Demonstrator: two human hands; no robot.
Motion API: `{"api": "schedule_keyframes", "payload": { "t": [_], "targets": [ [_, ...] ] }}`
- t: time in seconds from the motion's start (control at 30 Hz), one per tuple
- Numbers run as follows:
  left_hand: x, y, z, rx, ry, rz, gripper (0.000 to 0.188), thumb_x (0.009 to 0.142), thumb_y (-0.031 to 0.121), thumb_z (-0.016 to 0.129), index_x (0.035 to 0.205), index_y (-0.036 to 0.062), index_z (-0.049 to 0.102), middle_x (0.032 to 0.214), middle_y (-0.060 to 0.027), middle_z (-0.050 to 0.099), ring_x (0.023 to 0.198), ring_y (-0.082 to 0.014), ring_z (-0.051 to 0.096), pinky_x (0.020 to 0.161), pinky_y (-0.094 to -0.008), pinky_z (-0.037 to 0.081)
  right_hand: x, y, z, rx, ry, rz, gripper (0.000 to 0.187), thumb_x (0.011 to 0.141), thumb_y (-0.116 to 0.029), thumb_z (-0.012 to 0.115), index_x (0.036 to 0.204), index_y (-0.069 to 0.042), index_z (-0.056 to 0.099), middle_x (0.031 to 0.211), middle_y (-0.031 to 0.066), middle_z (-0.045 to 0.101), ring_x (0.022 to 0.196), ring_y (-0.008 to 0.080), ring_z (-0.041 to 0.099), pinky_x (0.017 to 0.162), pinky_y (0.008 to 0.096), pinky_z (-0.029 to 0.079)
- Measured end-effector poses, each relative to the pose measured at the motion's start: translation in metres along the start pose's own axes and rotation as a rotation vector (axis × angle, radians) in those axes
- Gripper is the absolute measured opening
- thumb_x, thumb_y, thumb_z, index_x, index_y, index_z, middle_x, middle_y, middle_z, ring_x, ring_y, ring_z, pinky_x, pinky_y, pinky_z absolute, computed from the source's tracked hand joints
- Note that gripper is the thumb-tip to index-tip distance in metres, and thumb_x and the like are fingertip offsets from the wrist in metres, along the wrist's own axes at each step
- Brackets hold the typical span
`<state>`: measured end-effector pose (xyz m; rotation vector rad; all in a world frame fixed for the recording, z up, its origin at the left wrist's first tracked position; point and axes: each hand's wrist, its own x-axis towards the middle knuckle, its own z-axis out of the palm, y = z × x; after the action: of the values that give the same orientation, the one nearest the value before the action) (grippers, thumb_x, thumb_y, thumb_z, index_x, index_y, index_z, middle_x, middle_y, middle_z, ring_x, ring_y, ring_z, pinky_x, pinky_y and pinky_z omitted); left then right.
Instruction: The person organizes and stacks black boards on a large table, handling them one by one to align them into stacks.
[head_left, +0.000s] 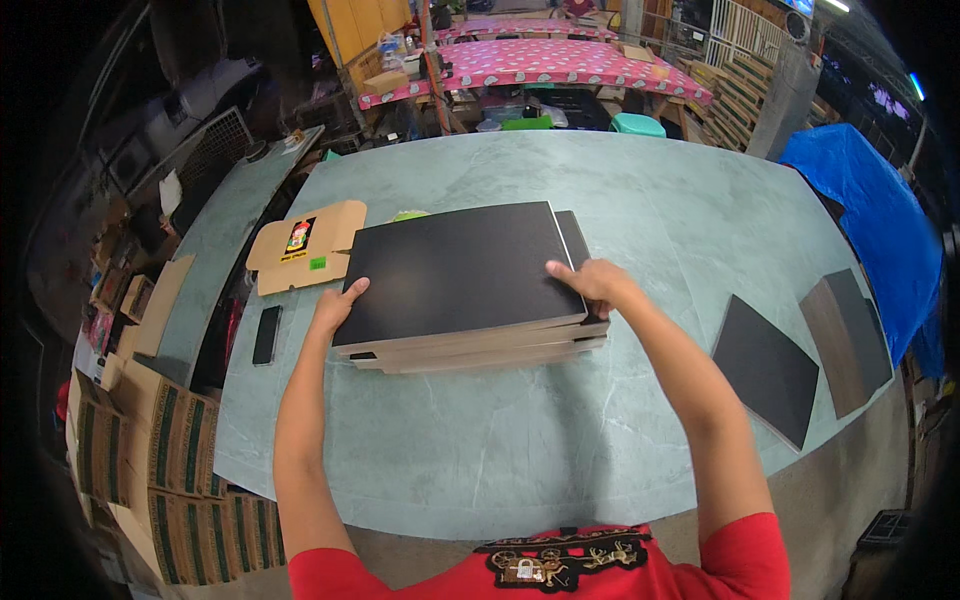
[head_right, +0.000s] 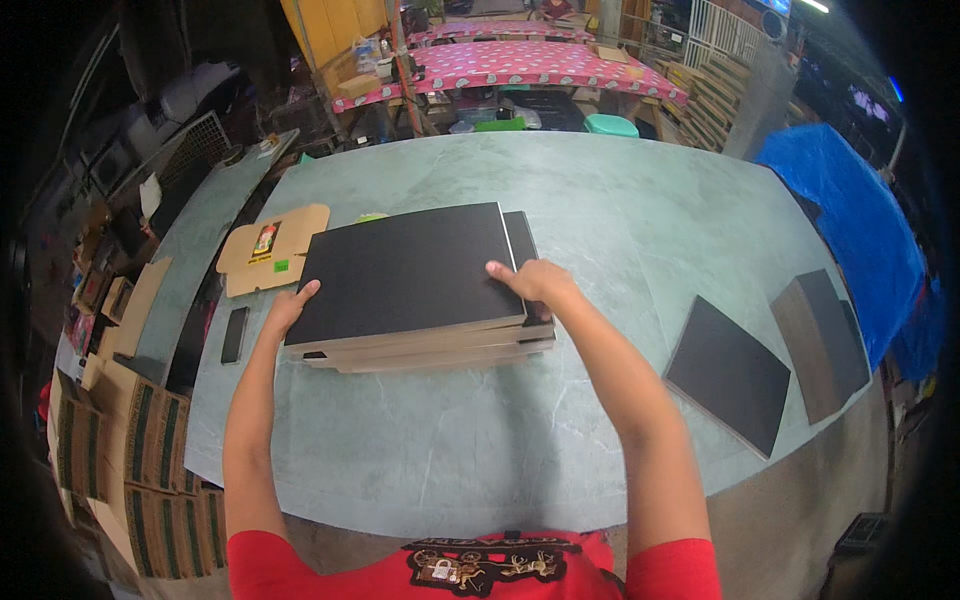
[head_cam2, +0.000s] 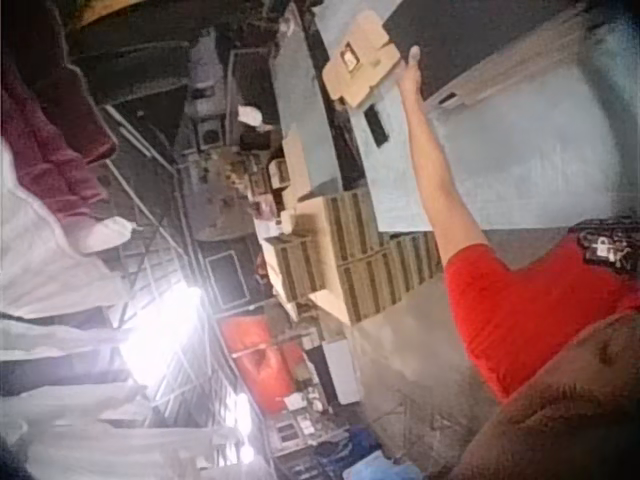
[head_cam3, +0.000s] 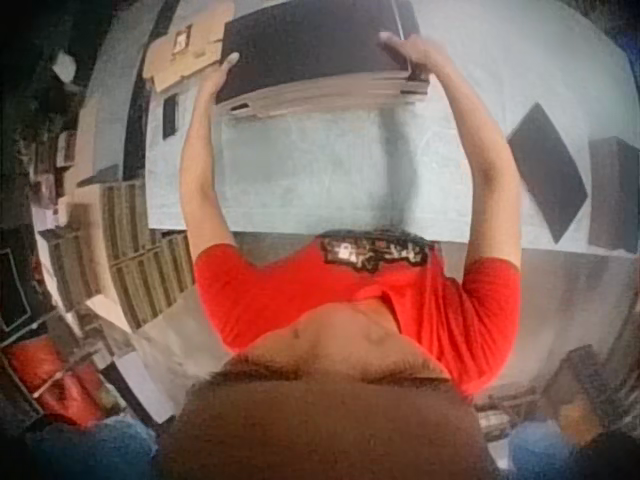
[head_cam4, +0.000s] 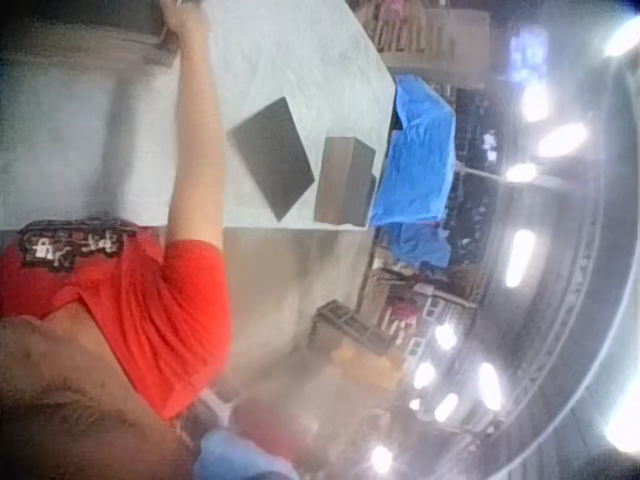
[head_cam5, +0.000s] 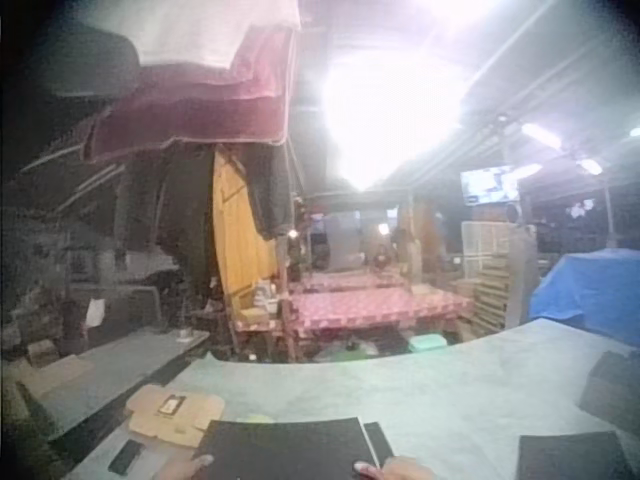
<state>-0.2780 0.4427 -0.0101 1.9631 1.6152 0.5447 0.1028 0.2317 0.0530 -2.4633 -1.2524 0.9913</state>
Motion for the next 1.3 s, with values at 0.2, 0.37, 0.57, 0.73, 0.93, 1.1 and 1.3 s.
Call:
{"api": "schedule_keyframes", "payload": {
  "t": [0.2,0.37,0.57,0.73,0.93,1.1,1.3],
  "targets": [
    [-0.063,0.118,0.035,0.412,0.487,0.589,0.049,0.072,0.017,0.067,0.115,0.0041,0.05,0.107,-0.0171,0.052,0.103,-0.0331,0.047,0.088,-0.0406,0.038,-0.056,0.13,-0.029,-0.076,0.461,-0.033,0.075,0.081,-0.068,0.033,0.075,0.001,0.062,0.082,0.0208,0.063,0.083,0.0341,0.06,0.071,0.0428,0.046],
    [-0.208,0.257,0.17,-0.019,0.052,1.22,0.032,0.07,0.01,0.065,0.101,0.0039,0.055,0.098,-0.0134,0.055,0.093,-0.0299,0.049,0.081,-0.0398,0.04,-0.137,0.373,-0.031,0.044,0.604,0.328,0.05,0.074,-0.046,0.058,0.086,0.002,0.063,0.089,0.0198,0.063,0.088,0.0333,0.06,0.075,0.0423,0.047],
    [-0.24,0.295,0.412,0.046,-0.472,0.914,0.054,0.077,0.035,0.063,0.11,-0.0057,0.05,0.107,-0.0235,0.055,0.101,-0.036,0.052,0.088,-0.0415,0.041,-0.196,0.554,0.0,0.129,0.941,0.687,0.056,0.068,-0.04,0.068,0.093,0.009,0.058,0.095,0.028,0.059,0.093,0.0384,0.058,0.08,0.0409,0.046],
    [-0.302,0.396,0.51,0.124,-0.416,0.506,0.063,0.078,0.04,0.06,0.115,-0.0082,0.044,0.108,-0.0228,0.054,0.105,-0.0366,0.048,0.091,-0.0436,0.037,-0.207,0.606,0.002,0.556,0.915,0.365,0.059,0.071,-0.031,0.069,0.111,0.008,0.05,0.099,0.0215,0.06,0.09,0.0291,0.059,0.078,0.0351,0.046],
    [-0.312,0.409,0.497,0.053,-0.296,-0.02,0.058,0.081,0.048,0.052,0.111,-0.0019,0.049,0.107,-0.0211,0.058,0.102,-0.0345,0.054,0.086,-0.0449,0.041,-0.195,0.66,-0.021,1.007,0.534,0.436,0.035,0.075,-0.029,0.067,0.092,0.0,0.056,0.08,0.0096,0.062,0.064,0.0193,0.057,0.052,0.0327,0.042],
    [-0.346,0.396,0.481,-0.004,-0.278,-0.158,0.06,0.08,0.053,0.05,0.109,0.0,0.053,0.109,-0.0202,0.057,0.104,-0.0347,0.054,0.087,-0.0441,0.041,-0.209,0.67,-0.035,1.328,0.268,0.269,0.034,0.08,-0.025,0.06,0.101,0.002,0.055,0.094,0.0119,0.061,0.082,0.0237,0.057,0.068,0.0401,0.044],
    [-0.322,0.421,0.483,-0.288,-0.211,-0.097,0.051,0.069,0.039,0.058,0.095,-0.0051,0.06,0.091,-0.0212,0.063,0.088,-0.0314,0.062,0.078,-0.0391,0.046,-0.259,0.632,-0.103,1.164,0.212,-0.102,0.055,0.084,-0.021,0.057,0.125,0.008,0.035,0.12,0.0196,0.047,0.109,0.0276,0.046,0.091,0.0407,0.037]
  ]
}}
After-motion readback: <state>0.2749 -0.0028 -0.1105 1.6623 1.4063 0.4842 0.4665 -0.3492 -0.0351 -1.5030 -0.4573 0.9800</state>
